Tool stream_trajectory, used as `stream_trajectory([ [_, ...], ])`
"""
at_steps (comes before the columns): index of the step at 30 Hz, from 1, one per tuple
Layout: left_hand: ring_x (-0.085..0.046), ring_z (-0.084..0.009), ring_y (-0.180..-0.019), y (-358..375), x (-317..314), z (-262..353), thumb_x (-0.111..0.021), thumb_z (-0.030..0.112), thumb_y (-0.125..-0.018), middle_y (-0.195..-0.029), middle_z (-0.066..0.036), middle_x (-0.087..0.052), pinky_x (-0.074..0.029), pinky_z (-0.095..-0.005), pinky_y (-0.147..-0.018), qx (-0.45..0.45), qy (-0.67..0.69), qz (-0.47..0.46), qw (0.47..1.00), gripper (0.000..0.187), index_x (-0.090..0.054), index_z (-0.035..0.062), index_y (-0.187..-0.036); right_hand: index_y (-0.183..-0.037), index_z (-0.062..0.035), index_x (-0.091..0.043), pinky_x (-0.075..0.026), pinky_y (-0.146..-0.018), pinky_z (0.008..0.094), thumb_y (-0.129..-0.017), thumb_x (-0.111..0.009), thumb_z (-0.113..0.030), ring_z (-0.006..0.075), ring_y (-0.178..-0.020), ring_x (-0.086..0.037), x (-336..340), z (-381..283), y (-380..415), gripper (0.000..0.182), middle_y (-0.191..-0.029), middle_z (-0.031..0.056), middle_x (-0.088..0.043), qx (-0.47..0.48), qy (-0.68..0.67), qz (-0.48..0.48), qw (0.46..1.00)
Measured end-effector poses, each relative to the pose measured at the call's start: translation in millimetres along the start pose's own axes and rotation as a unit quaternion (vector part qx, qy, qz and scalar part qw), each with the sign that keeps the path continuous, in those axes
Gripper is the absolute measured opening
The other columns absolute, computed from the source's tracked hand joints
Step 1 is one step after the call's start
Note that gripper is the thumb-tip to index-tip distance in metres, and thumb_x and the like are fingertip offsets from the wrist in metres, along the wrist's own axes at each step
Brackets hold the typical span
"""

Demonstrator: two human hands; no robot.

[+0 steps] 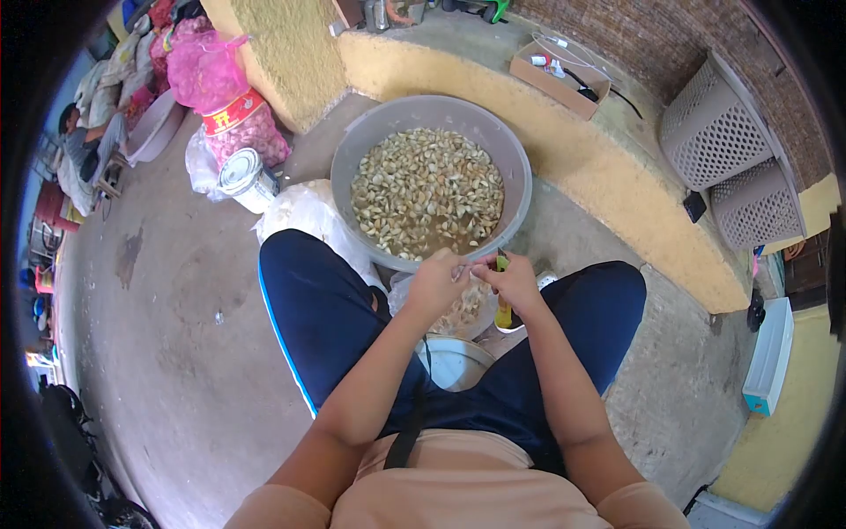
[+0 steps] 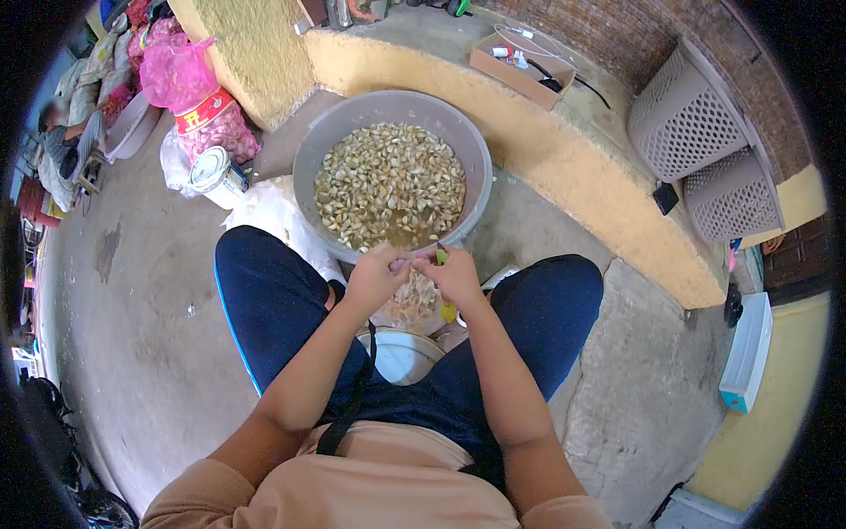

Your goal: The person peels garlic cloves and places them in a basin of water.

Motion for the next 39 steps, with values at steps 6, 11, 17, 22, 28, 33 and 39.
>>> stream_trajectory([
  [6,-0.054,-0.0277,-0.061,0.3,4.4,2.6,-0.062,0.015,-0.067,-0.067,-0.012,-0.052,-0.042,-0.0349,-0.055,0.02,-0.026,-0.013,0.999,0.014,-0.057,0.0028,-0.072,-0.082,-0.0004,-0.062,-0.043,-0.06,0.028,-0.069,-0.066,-0.02,0.0146,-0.061,-0.054,-4.3,1.5,-0.9,0.023,-0.07,0.0081,-0.061,0.034,0.022,0.005,0.999],
  [11,-0.05,-0.022,-0.057,-1.8,4.9,-7.0,-0.064,0.015,-0.065,-0.062,-0.01,-0.05,-0.039,-0.0315,-0.052,0.057,0.04,-0.044,0.997,0.017,-0.054,0.0006,-0.066,-0.082,0.0001,-0.061,-0.043,-0.061,0.0304,-0.07,-0.066,-0.02,0.0202,-0.062,-0.056,-7.0,2.8,-0.6,0.024,-0.07,0.0119,-0.061,0.077,0.06,-0.012,0.995],
  [17,-0.042,-0.0111,-0.051,-0.9,3.9,-21.6,-0.062,0.011,-0.067,-0.056,-0.002,-0.046,-0.033,-0.0257,-0.047,0.125,0.226,-0.114,0.959,0.017,-0.049,0.0016,-0.06,-0.082,-0.0027,-0.062,-0.04,-0.053,0.028,-0.072,-0.065,-0.018,0.0149,-0.053,-0.05,-3.6,-7.4,5.0,0.018,-0.061,0.0073,-0.056,0.041,0.022,-0.082,0.996],
  [22,-0.029,-0.0036,-0.042,6.4,3.4,-21.6,-0.053,0.007,-0.073,-0.053,0.004,-0.038,-0.019,-0.0196,-0.039,0.274,0.499,-0.193,0.799,0.014,-0.045,0.0087,-0.062,-0.084,-0.0011,-0.062,-0.032,-0.042,0.0223,-0.075,-0.064,-0.016,0.0064,-0.044,-0.04,-4.4,-3.0,4.9,0.018,-0.055,-0.0011,-0.048,-0.037,-0.194,-0.165,0.966],
  [28,-0.029,-0.0032,-0.041,5.7,-5.7,-26.2,-0.049,0.006,-0.075,-0.053,0.005,-0.037,-0.019,-0.0199,-0.038,0.296,0.46,-0.114,0.829,0.012,-0.045,0.0092,-0.064,-0.091,-0.0002,-0.061,-0.038,-0.046,0.024,-0.072,-0.066,-0.02,0.008,-0.048,-0.046,-23.5,19.7,0.8,0.028,-0.059,0.0018,-0.054,-0.048,-0.156,0.001,0.987],
  [33,-0.034,-0.0039,-0.044,1.7,-14.3,-29.8,-0.05,0.006,-0.073,-0.054,0.004,-0.041,-0.024,-0.0192,-0.039,0.272,0.372,-0.087,0.883,0.01,-0.047,0.0079,-0.064,-0.099,-0.0014,-0.058,-0.038,-0.045,0.0201,-0.074,-0.064,-0.014,0.0059,-0.05,-0.044,-25.4,18.4,2.7,0.028,-0.068,0.0004,-0.055,0.055,-0.001,0.007,0.998],
  [39,-0.04,-0.0057,-0.049,-1.3,-8.8,-27.7,-0.053,0.008,-0.071,-0.058,0.001,-0.047,-0.03,-0.0195,-0.044,0.231,0.329,-0.116,0.908,0.008,-0.05,0.0052,-0.064,-0.097,-0.001,-0.059,-0.038,-0.046,0.0199,-0.075,-0.064,-0.014,0.0055,-0.05,-0.043,-19.7,11.4,5.5,0.026,-0.069,-0.001,-0.054,-0.067,-0.173,-0.078,0.98],
])
Point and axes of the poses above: each hand's wrist, its own y-axis away from the middle knuckle, its own x-axis out of the back of the hand, z = x × y, the point moved 1 cm from there along -y, towards the middle knuckle
